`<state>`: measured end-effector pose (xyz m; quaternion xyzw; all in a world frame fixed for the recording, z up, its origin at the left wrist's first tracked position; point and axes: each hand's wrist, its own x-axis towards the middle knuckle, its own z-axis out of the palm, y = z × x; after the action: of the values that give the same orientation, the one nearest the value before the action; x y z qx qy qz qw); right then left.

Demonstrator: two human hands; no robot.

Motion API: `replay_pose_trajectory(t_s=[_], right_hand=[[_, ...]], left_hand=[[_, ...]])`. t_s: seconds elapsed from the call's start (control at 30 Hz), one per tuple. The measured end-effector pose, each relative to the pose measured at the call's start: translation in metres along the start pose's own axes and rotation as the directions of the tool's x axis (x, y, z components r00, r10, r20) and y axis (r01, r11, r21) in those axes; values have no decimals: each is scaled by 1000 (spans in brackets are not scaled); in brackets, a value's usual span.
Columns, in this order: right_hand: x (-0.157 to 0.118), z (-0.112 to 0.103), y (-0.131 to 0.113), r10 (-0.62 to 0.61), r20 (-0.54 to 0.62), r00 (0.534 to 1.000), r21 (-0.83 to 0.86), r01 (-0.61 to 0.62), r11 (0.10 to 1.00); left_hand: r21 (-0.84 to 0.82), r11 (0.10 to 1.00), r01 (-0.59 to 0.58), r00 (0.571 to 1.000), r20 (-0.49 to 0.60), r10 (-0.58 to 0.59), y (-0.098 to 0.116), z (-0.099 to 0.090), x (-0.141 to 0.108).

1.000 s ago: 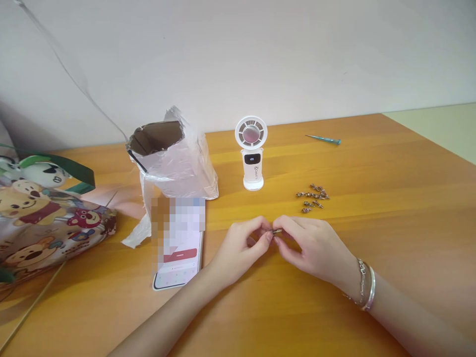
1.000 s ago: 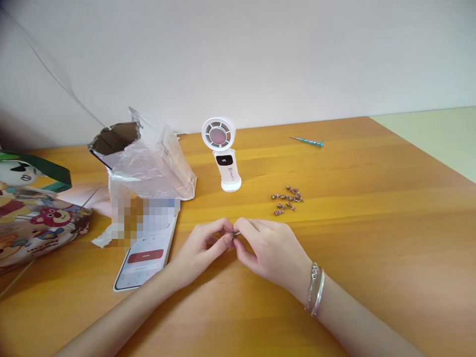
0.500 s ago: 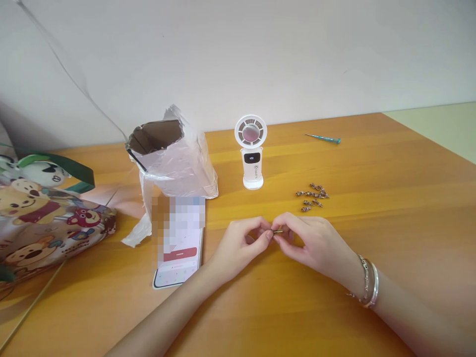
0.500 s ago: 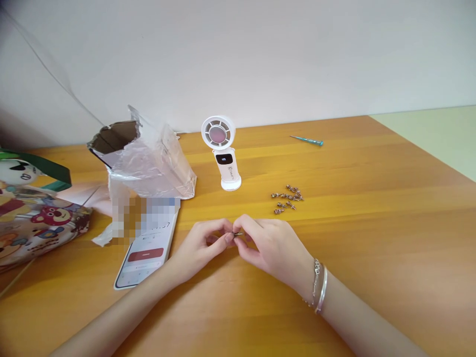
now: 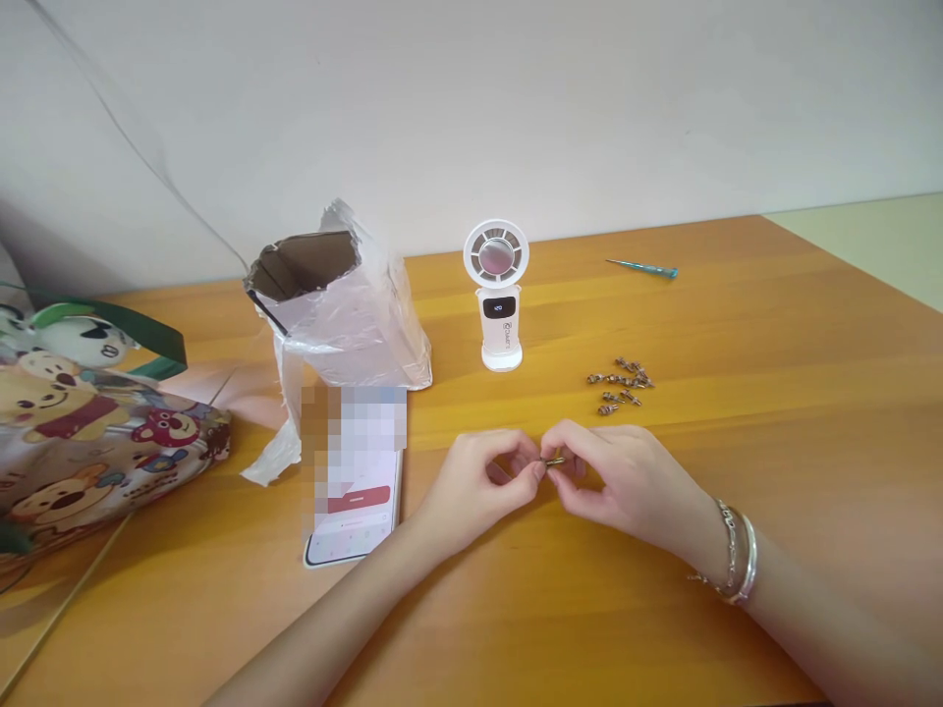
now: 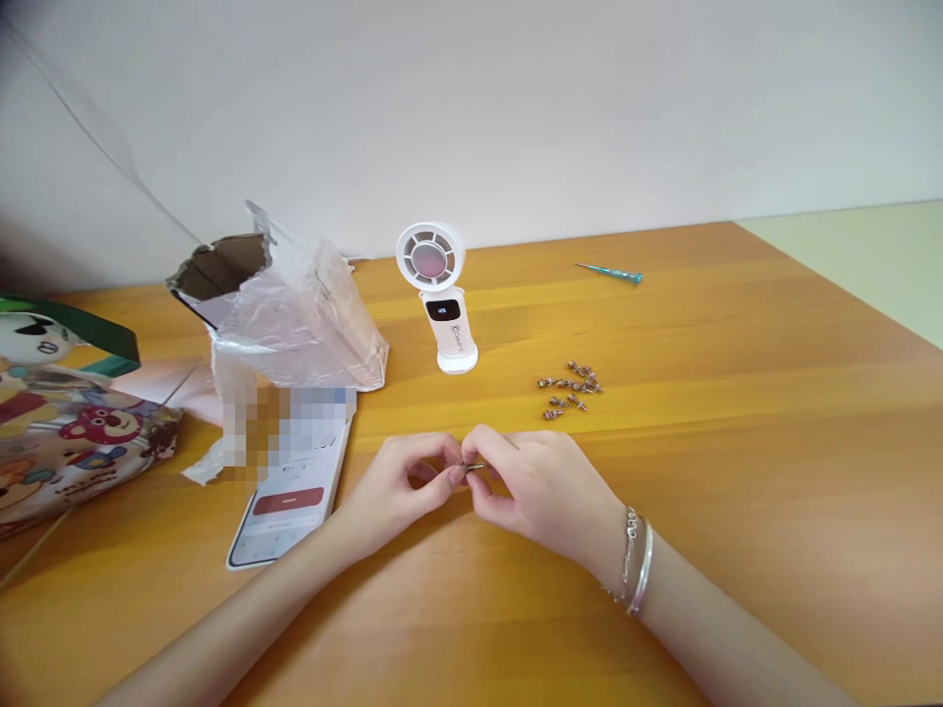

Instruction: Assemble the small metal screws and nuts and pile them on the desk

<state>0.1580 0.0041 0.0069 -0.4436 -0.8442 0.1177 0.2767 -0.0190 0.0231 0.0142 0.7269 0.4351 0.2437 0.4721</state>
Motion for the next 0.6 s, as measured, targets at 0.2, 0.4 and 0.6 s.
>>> replay_pose_trajectory(t_s=[0.2, 0.4, 0.6], right_hand=[[1, 10, -5, -2, -77, 997, -23, 0, 1000], [2, 19, -12, 26, -114, 993, -61, -33, 998], [2, 21, -18, 27, -129, 991, -46, -33, 998]], left_hand=[[-50, 998, 32, 999, -27, -34, 1, 3, -3], [-25, 998, 58, 996, -64, -59, -2, 7, -4], [0, 997, 77, 994, -76, -77, -2, 9, -4]])
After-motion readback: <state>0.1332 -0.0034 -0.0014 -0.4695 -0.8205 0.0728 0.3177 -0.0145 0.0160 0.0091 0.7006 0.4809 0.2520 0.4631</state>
